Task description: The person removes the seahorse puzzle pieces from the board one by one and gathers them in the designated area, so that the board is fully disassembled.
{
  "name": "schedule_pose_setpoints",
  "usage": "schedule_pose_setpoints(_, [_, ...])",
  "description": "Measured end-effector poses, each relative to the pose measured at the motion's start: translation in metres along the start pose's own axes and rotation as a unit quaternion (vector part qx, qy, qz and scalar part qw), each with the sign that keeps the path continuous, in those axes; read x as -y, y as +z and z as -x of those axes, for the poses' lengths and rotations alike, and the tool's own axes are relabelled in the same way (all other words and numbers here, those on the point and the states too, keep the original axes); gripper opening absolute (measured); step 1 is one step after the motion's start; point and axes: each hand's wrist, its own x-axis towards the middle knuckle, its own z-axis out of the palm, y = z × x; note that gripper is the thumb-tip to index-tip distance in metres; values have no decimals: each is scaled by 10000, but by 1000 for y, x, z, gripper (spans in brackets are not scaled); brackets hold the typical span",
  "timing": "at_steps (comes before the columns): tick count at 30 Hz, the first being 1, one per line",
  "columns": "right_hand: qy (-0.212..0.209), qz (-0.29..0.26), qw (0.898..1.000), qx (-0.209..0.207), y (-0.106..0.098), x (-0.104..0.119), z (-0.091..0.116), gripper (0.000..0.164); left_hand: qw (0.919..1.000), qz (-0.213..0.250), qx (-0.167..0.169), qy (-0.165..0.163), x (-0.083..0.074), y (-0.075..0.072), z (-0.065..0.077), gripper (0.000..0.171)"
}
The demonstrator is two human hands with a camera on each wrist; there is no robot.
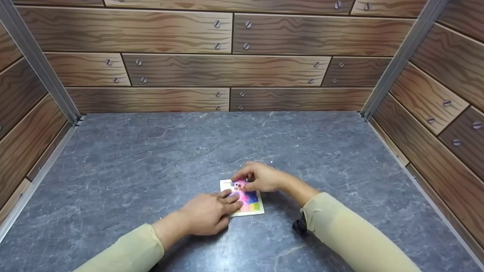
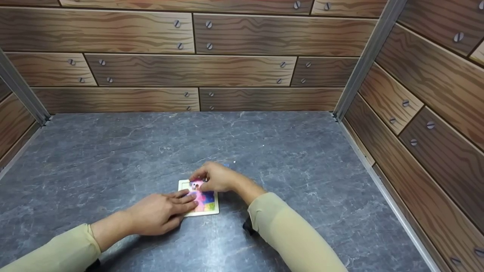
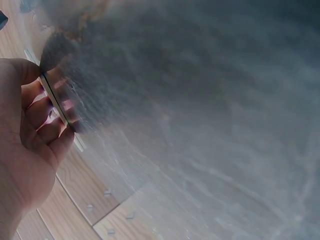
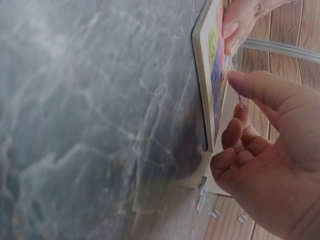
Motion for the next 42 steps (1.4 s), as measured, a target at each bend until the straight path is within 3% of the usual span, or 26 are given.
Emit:
schedule_pose_setpoints(11, [-102,-222,9982,-553,-13,0,6,49,9998,86,144,-106,2,1,2,53])
schedule_pose_setpoints(26, [-450,-96,9925,-1136,-36,-18,21,35,9998,162,76,-59,1,0,1,50])
schedule_pose_setpoints(42, [-72,-137,9890,-1472,-55,-37,38,30,9999,149,57,-38,1,0,-1,50])
